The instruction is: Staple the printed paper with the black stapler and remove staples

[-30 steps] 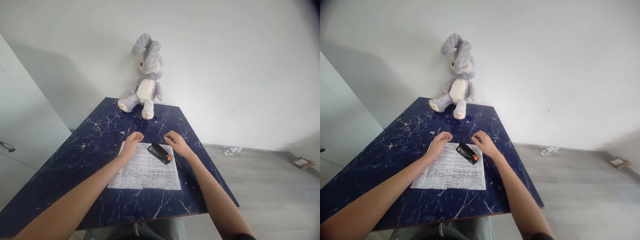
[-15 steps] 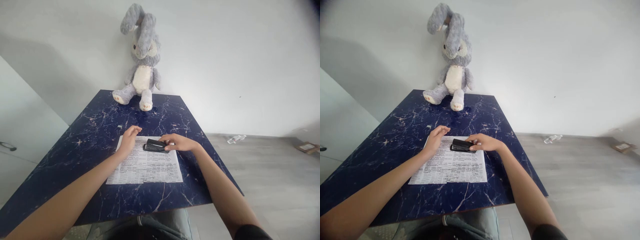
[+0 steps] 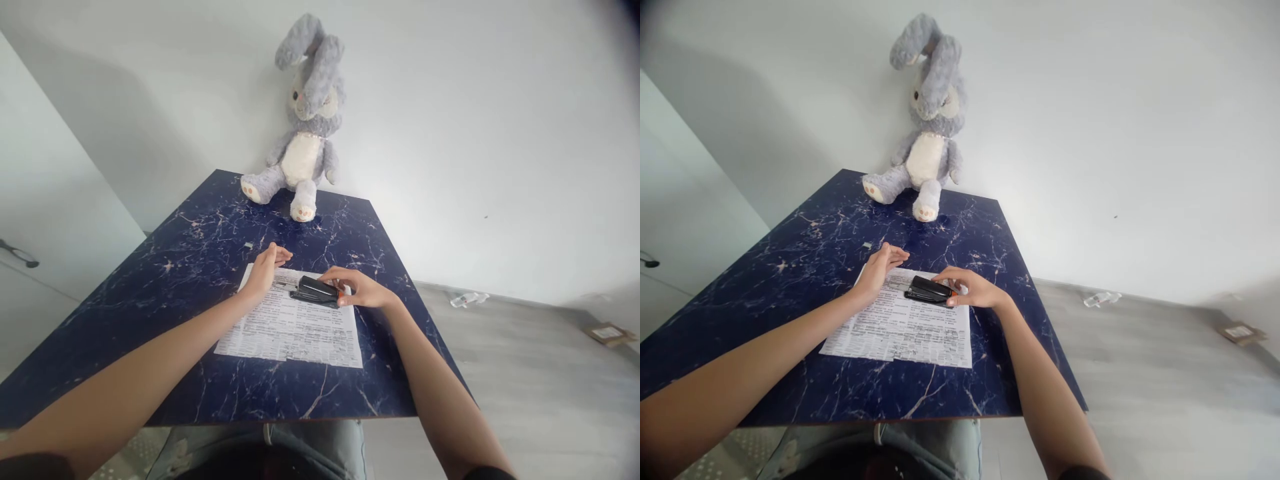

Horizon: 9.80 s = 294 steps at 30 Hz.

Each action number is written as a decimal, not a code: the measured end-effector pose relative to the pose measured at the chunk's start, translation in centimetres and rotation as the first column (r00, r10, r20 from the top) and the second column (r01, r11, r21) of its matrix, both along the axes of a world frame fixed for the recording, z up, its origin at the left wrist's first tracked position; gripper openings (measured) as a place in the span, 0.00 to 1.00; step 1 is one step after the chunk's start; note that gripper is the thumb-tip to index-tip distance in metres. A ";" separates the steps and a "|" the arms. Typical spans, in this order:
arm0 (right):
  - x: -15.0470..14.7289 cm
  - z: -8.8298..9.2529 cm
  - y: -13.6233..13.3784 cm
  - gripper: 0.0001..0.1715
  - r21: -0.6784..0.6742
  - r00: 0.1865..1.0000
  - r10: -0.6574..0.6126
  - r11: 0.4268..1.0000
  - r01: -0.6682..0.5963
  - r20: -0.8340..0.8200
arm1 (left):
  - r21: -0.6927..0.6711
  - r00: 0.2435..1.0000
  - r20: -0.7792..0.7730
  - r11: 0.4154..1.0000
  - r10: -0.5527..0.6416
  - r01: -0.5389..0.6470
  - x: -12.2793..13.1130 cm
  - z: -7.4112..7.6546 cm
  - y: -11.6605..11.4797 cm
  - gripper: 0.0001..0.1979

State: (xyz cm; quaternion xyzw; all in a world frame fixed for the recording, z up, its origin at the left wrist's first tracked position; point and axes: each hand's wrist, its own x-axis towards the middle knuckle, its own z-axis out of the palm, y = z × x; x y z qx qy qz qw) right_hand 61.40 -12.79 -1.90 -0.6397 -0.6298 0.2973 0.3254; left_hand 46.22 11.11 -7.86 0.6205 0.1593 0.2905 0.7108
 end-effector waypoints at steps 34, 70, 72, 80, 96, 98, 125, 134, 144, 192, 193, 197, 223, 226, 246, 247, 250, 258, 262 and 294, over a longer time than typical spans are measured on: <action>-4.7 -0.6 1.1 0.28 0.548 0.236 -0.504 0.815 -0.186 0.831 | -0.474 0.864 0.136 0.734 -0.484 0.486 -1.0 1.6 0.1 0.08; -7.2 0.7 2.6 0.19 0.507 0.955 -0.289 0.814 0.283 -0.068 | 0.961 0.947 0.194 0.243 -0.254 -0.132 -4.0 3.7 -1.6 0.06; -7.3 0.6 2.7 0.17 0.488 0.953 -0.290 0.822 0.294 -0.086 | 0.955 0.950 0.171 0.281 -0.261 -0.095 -4.1 3.7 -1.7 0.05; -6.6 0.9 2.5 0.15 0.395 0.964 -0.177 0.886 0.244 -0.200 | 0.954 0.924 0.174 0.292 -0.342 -0.071 -4.0 3.2 -1.8 0.09; -6.0 1.7 1.7 0.13 0.303 0.954 -0.144 0.927 0.223 -0.264 | 0.980 0.928 0.112 0.192 -0.356 -0.044 -4.2 2.9 -1.7 0.12; -5.7 1.4 1.7 0.14 0.300 0.945 -0.146 0.925 0.235 -0.291 | 0.980 0.935 0.082 0.200 -0.344 -0.013 -4.1 2.9 -1.5 0.10; 8.0 -5.1 -1.3 0.09 0.540 0.409 -0.887 0.456 0.707 0.213 | 0.957 0.852 -0.262 0.237 0.453 0.168 -2.4 2.3 7.8 0.14; -0.7 -1.4 1.4 0.13 0.581 0.834 -0.528 0.734 0.352 0.162 | 0.843 0.985 -0.163 0.526 0.056 0.109 -2.2 3.1 1.7 0.17; -3.4 -2.6 2.6 0.17 0.335 0.904 -0.237 0.935 0.114 0.355 | 0.743 0.996 -0.075 0.664 -0.042 0.084 -2.0 2.8 1.5 0.11; -1.5 -2.8 1.8 0.16 0.346 0.879 -0.331 0.915 0.209 0.343 | 0.741 0.918 -0.216 0.556 -0.332 0.376 -2.2 3.1 0.8 0.05; -1.5 -2.7 1.8 0.16 0.345 0.879 -0.332 0.915 0.210 0.343 | 0.737 0.916 -0.226 0.556 -0.332 0.383 -2.3 3.1 0.9 0.05; -1.4 -2.8 1.7 0.17 0.338 0.879 -0.328 0.918 0.209 0.347 | 0.725 0.910 -0.250 0.559 -0.331 0.403 -2.3 3.0 1.3 0.05; -3.0 -3.4 2.9 0.18 0.437 0.918 -0.372 0.854 0.281 0.136 | 0.708 0.931 -0.239 0.606 -0.277 0.362 -1.6 2.4 1.2 0.04; -3.0 -3.6 3.1 0.18 0.421 0.911 -0.376 0.863 0.279 0.168 | 0.724 0.931 -0.243 0.588 -0.273 0.362 -1.6 2.6 1.1 0.02; 5.7 -0.7 -3.6 0.33 0.011 0.989 -0.003 1.000 0.001 0.149 | 0.584 0.978 -0.184 0.789 -0.100 0.190 -1.3 1.5 5.9 0.14; 6.7 -0.9 -4.4 0.37 0.040 0.989 -0.078 0.996 0.074 0.123 | 0.571 0.980 -0.176 0.801 -0.097 0.182 -1.2 1.5 5.9 0.14; 8.7 -2.0 -5.4 0.37 0.236 0.886 -0.424 0.895 0.378 0.189 | 0.511 0.987 -0.140 0.848 -0.079 0.141 -1.1 1.6 6.0 0.15; 7.6 -5.0 -2.9 0.39 -0.031 0.781 -0.253 0.944 0.329 0.571 | 0.077 0.992 0.090 0.993 -0.091 0.084 -2.2 3.2 10.6 0.12; 5.1 -5.7 0.3 0.39 -0.024 0.737 -0.208 0.956 0.291 0.643 | -0.097 0.962 0.217 0.977 -0.164 0.188 -5.7 4.4 15.7 0.15; 1.3 -5.7 6.5 0.36 0.131 0.756 -0.218 0.976 0.175 0.617 | -0.242 0.936 0.246 0.919 -0.251 0.310 -4.9 5.4 11.7 0.21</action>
